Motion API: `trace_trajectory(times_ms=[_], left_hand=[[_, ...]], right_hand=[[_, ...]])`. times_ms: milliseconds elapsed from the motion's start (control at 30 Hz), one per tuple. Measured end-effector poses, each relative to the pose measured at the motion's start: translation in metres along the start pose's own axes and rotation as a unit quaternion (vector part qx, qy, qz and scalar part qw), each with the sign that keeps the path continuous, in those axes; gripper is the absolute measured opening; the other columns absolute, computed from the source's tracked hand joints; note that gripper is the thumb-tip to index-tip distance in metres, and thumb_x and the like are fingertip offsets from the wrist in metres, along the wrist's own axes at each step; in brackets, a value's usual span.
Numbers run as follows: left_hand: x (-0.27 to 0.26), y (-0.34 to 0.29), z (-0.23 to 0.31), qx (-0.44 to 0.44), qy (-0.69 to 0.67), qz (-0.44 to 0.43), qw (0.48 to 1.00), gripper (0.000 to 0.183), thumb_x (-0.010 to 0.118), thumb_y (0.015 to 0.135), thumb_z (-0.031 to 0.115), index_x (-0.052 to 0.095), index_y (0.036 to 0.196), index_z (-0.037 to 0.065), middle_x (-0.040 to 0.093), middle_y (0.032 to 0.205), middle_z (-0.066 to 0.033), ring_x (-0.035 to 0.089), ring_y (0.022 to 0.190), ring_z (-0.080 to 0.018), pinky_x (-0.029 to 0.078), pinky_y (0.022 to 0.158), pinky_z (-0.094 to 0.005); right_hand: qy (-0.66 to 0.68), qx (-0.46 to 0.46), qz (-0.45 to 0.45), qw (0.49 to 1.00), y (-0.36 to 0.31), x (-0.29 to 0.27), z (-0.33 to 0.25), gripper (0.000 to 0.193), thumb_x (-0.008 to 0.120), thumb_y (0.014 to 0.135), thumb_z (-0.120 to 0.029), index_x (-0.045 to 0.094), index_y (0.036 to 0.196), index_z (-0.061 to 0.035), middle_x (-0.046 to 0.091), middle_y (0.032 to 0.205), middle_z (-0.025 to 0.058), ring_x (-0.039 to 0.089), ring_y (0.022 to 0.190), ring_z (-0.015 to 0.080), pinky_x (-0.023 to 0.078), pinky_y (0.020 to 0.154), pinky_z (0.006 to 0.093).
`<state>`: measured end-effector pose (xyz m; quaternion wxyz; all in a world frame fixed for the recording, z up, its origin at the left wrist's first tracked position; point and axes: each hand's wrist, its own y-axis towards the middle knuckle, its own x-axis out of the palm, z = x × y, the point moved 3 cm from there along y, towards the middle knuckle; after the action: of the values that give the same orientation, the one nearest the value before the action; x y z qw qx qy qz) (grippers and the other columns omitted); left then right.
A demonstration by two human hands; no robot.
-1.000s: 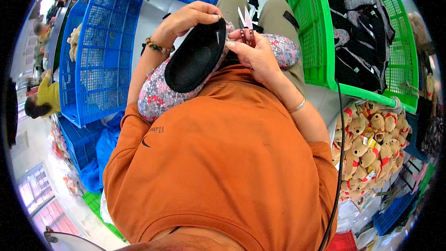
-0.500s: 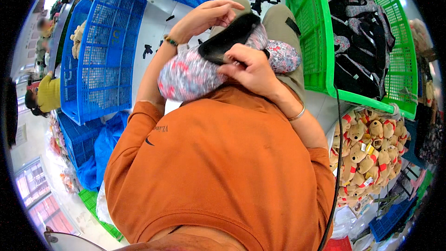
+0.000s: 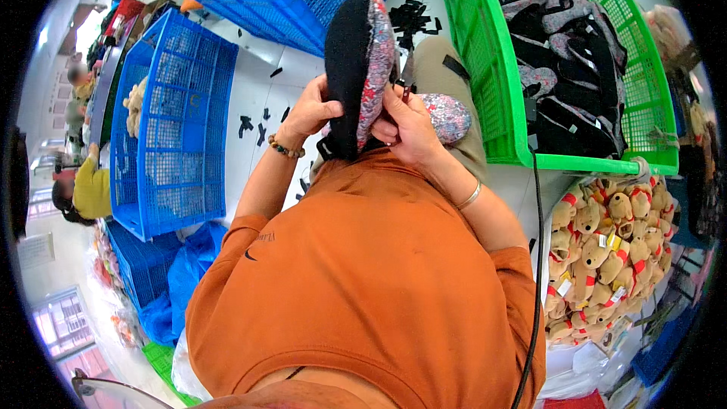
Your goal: The person sits on the floor and uses scissors to trim excess fabric from the edges of floral-patterned slippers. They handle the slippers one at a time, cutting along the perimeter and occasionally flipping them to access different sides. Finished slippers are placed into a green basket.
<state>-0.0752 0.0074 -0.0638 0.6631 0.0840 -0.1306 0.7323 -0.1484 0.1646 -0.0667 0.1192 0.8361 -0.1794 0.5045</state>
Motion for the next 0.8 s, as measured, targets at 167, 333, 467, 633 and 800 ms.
trace_trajectory(times_ms=[167,333,467,633,800], left_hand=[[0.002,0.006,0.005,-0.002,-0.038,0.032,0.999,0.057,0.076,0.073,0.019,0.05,0.118,-0.005,0.062,0.107,-0.0115,0.062,0.093,-0.0157,0.051,0.081,-0.0289],[-0.001,0.003,0.009,-0.011,-0.021,0.035,0.999,0.056,0.076,0.073,0.019,0.05,0.117,-0.005,0.062,0.107,-0.0107,0.062,0.093,-0.0143,0.051,0.081,-0.028],[-0.006,-0.002,0.01,-0.023,-0.001,0.029,0.999,0.056,0.077,0.072,0.018,0.051,0.116,-0.004,0.063,0.105,-0.0099,0.062,0.091,-0.0135,0.052,0.08,-0.0276],[-0.003,-0.01,0.015,-0.041,0.007,0.028,0.999,0.055,0.077,0.072,0.017,0.052,0.115,-0.005,0.063,0.105,-0.0096,0.062,0.09,-0.0134,0.051,0.081,-0.0275],[-0.002,-0.015,0.017,-0.053,0.033,0.023,0.998,0.056,0.077,0.071,0.017,0.053,0.115,-0.006,0.063,0.105,-0.0097,0.061,0.091,-0.0138,0.05,0.081,-0.0268]], right_hand=[[-0.196,-0.07,0.085,0.975,-0.004,-0.017,-0.014,0.018,0.045,0.098,-0.022,0.053,0.09,-0.0083,0.048,0.064,-0.0012,0.035,0.043,0.0052,0.025,0.038,0.0196],[-0.292,-0.179,0.178,0.922,-0.009,-0.011,-0.041,0.025,0.047,0.097,-0.024,0.057,0.098,-0.0015,0.057,0.079,0.003,0.035,0.048,0.0008,0.026,0.041,0.0172],[-0.412,-0.237,0.162,0.865,-0.013,-0.009,-0.057,0.026,0.051,0.095,-0.026,0.058,0.098,-0.0004,0.058,0.08,0.0027,0.043,0.054,0.0056,0.034,0.047,0.0209],[-0.6,-0.341,0.149,0.708,-0.017,-0.003,-0.07,0.031,0.058,0.089,-0.031,0.057,0.095,-0.0002,0.055,0.073,0.007,0.051,0.058,0.017,0.041,0.052,0.029],[-0.635,-0.332,0.149,0.681,-0.02,0.008,-0.071,0.03,0.063,0.085,-0.031,0.056,0.089,-0.0017,0.051,0.068,0.0088,0.047,0.052,0.0202,0.039,0.049,0.0299]])
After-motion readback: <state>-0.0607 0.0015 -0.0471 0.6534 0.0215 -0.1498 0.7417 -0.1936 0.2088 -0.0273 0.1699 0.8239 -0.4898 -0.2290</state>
